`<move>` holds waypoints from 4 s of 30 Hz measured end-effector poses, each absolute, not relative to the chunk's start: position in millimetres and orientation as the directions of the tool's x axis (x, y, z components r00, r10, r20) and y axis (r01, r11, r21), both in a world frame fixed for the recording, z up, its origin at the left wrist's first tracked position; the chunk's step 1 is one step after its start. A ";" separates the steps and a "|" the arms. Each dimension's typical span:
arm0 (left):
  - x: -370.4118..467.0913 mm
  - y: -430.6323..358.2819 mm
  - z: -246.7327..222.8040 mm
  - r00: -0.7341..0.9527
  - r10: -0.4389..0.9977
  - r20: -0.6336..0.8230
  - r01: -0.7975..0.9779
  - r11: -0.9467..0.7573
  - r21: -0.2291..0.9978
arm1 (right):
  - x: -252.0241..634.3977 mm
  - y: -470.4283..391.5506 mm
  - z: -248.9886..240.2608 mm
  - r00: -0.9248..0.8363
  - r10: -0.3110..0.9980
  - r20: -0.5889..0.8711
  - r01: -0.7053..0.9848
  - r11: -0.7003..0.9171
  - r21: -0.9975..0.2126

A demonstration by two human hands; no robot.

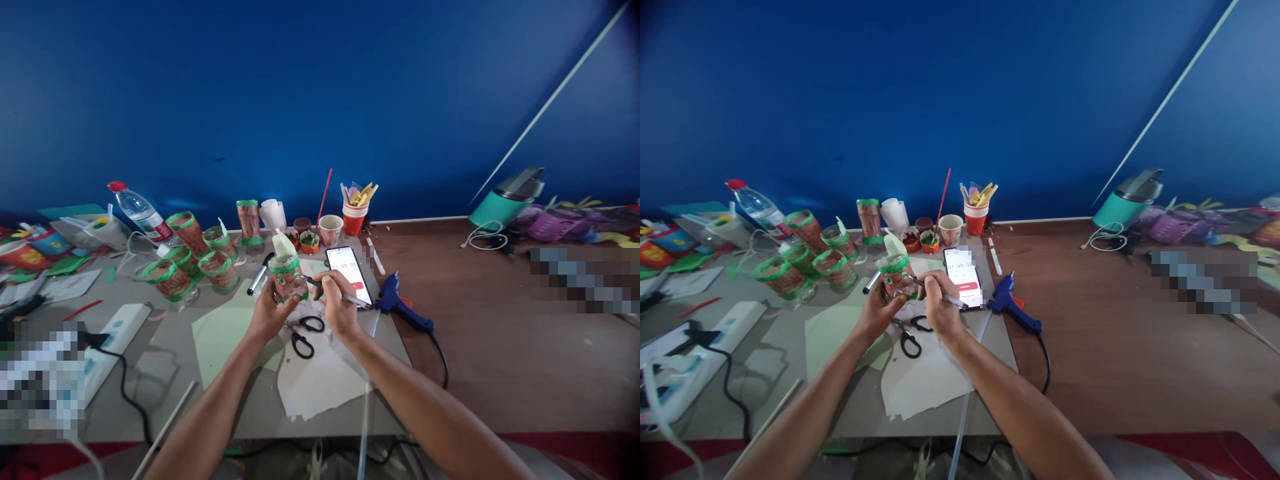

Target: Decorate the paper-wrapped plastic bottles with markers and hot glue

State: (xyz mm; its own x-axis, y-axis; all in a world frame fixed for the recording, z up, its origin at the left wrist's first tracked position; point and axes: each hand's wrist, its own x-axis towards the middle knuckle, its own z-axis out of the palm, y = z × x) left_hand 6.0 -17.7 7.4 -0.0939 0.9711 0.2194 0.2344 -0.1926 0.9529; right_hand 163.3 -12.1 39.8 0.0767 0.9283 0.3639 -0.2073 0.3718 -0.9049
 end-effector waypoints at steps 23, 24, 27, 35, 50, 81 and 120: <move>2.3 -16.8 13.9 -0.177 0.953 0.248 0.341 -0.177 0.923 | 160.7 4.1 35.1 -0.039 0.994 0.100 -0.617 0.054 -0.785; 2.5 -16.9 14.3 -0.177 0.953 0.246 0.334 -0.177 0.926 | 160.7 4.7 35.0 -0.055 0.994 0.093 -0.643 0.036 -0.765; 3.1 -17.1 15.5 -0.176 0.955 0.239 0.315 -0.176 0.933 | 160.9 6.4 35.5 -0.089 0.996 0.029 -0.712 -0.044 -0.701; 3.9 -18.7 18.5 -0.188 0.947 0.260 0.346 -0.184 0.920 | 162.7 6.6 41.0 -0.192 0.973 -0.127 -0.852 -0.230 -0.470; 2.4 -17.5 14.3 -0.166 0.958 0.235 0.312 -0.176 0.934 | 164.0 5.8 41.5 -0.263 0.956 -0.129 -0.835 -0.292 -0.466; 3.9 -17.1 24.7 -0.271 0.934 0.234 0.341 -0.134 0.930 | 159.5 -30.5 33.2 -0.502 0.488 0.714 0.052 0.841 -0.539; 3.9 -18.3 14.4 -0.090 0.972 0.219 0.188 -0.199 0.962 | 168.8 -9.7 34.5 0.041 0.882 0.469 -0.211 0.466 -0.859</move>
